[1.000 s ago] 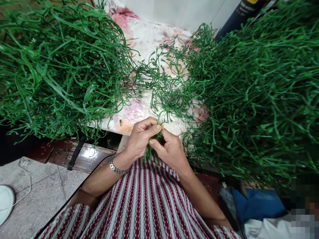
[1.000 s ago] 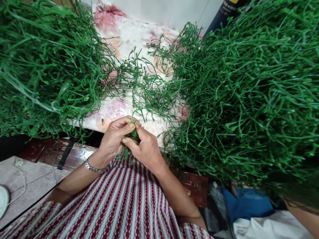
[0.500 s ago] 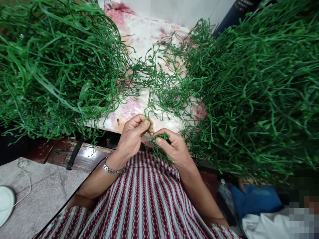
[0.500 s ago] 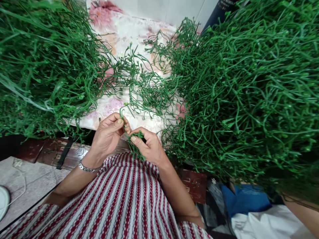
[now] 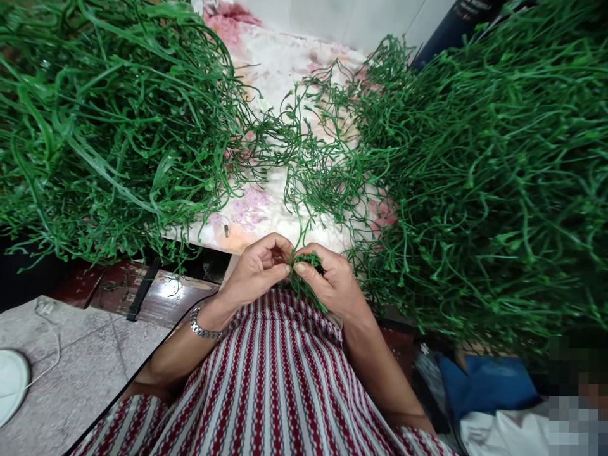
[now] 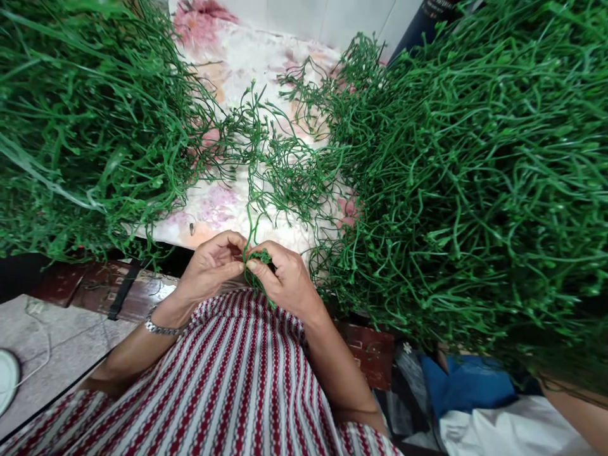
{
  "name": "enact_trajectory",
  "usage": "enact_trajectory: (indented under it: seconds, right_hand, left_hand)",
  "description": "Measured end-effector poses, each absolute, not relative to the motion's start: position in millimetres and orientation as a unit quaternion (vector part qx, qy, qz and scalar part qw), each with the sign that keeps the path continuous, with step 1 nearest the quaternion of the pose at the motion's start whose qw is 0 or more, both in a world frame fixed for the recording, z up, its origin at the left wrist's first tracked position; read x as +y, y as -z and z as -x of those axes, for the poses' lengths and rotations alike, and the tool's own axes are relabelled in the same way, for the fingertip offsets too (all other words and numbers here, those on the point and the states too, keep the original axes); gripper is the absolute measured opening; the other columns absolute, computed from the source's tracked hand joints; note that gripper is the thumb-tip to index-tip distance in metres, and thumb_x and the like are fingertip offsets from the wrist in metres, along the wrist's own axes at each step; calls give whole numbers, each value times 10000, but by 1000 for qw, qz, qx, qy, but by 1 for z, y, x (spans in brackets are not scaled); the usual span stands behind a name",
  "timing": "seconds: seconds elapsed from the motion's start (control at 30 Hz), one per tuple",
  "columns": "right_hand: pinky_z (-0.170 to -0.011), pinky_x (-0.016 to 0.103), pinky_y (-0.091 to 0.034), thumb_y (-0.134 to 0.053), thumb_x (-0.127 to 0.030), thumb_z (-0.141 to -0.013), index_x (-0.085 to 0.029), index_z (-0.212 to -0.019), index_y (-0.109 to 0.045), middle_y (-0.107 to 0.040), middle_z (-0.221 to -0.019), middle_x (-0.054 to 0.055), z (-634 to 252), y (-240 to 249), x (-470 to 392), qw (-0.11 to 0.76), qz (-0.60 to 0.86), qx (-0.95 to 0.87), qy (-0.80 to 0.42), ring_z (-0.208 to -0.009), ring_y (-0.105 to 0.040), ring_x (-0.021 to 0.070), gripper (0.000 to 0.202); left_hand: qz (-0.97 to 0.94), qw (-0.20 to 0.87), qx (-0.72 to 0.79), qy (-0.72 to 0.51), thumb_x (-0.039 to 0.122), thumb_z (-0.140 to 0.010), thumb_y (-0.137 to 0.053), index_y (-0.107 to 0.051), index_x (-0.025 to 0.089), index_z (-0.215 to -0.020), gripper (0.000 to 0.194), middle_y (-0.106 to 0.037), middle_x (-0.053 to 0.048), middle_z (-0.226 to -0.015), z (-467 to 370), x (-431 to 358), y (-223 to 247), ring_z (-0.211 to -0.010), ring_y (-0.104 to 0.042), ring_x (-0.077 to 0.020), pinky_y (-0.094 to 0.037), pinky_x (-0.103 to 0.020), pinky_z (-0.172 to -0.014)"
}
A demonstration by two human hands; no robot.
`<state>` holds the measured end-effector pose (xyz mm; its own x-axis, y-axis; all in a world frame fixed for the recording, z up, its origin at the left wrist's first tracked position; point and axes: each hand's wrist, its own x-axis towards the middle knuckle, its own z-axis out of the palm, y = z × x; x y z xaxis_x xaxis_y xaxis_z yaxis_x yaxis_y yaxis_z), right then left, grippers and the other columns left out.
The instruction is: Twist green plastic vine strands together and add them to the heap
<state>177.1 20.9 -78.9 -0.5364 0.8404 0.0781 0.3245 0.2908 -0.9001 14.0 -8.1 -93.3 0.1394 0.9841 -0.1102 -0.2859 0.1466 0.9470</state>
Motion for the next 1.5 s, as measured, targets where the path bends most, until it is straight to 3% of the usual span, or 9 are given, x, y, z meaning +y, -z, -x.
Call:
enact_trajectory:
  seconds: [0.17, 0.37, 0.57, 0.73, 0.87, 1.13, 1.3, 1.5]
  right_hand:
    - [-651, 209, -416, -498, -325, -862, -164, -858, -582, -601, -758, 8, -176, 78, 21, 271, 376, -735, -495, -692, -556, 111, 181]
    - [-583, 195, -382, -519, -408, -839, -155, -819, -553, -523, -695, -17, -173, 87, 18, 262, 394, -716, -514, -644, -488, 98, 256]
    - [-605, 212, -388, -493, -306, -869, -163, -843, -546, -548, -714, -3, -173, 83, 18, 255, 384, -772, -437, -647, -503, 105, 154]
    - [-677, 281, -415, -448, -231, -875, -152, -846, -554, -596, -770, 70, -174, 76, 14, 239, 378, -849, -282, -740, -541, 170, 135]
    - [-680, 291, -436, -467, -208, -862, -157, -867, -557, -618, -790, 73, -174, 73, 9, 260, 364, -860, -245, -747, -561, 175, 103]
    - [-657, 267, -457, -499, -218, -849, -174, -847, -560, -637, -803, 53, -172, 79, 5, 284, 360, -832, -313, -710, -587, 149, 75]
    - [-649, 273, -439, -463, -145, -834, -173, -734, -536, -623, -762, 59, -174, 83, 7, 252, 327, -860, -301, -697, -565, 155, 126]
    - [-656, 262, -426, -430, -192, -868, -173, -792, -547, -615, -762, 48, -179, 73, 17, 217, 296, -872, -325, -693, -552, 143, 140]
  left_hand:
    - [-461, 584, 475, -470, 130, -710, -583, -489, 166, -798, 134, -486, 27, -723, -17, -11, 87, -629, -463, -75, -378, -175, -587]
    - [-610, 369, 562, -420, 85, -708, -520, -490, 182, -748, 108, -480, 25, -699, -21, -14, 86, -634, -449, -100, -372, -216, -618]
    - [-676, 291, 581, -348, 75, -750, -462, -510, 183, -806, 131, -523, 7, -712, -17, -17, 80, -644, -493, -118, -386, -241, -636]
    - [-728, 231, 574, -295, 56, -771, -405, -518, 168, -746, 161, -498, -25, -714, -16, -19, 72, -692, -496, -148, -385, -266, -654]
    - [-745, 242, 549, -292, 54, -778, -396, -525, 172, -738, 179, -500, -29, -711, -12, -22, 69, -697, -500, -150, -389, -266, -651]
    - [-773, 271, 525, -229, 77, -770, -397, -487, 177, -691, 156, -472, -8, -673, -2, -20, 63, -626, -445, -133, -329, -263, -594]
    - [-765, 396, 461, -213, 100, -768, -437, -470, 164, -608, 175, -432, 18, -607, 7, -8, 62, -580, -402, -108, -287, -241, -563]
    - [-687, 541, 400, -275, 236, -772, -530, -444, 155, -547, 254, -337, 40, -549, 9, 2, 70, -530, -310, -87, -252, -216, -496]
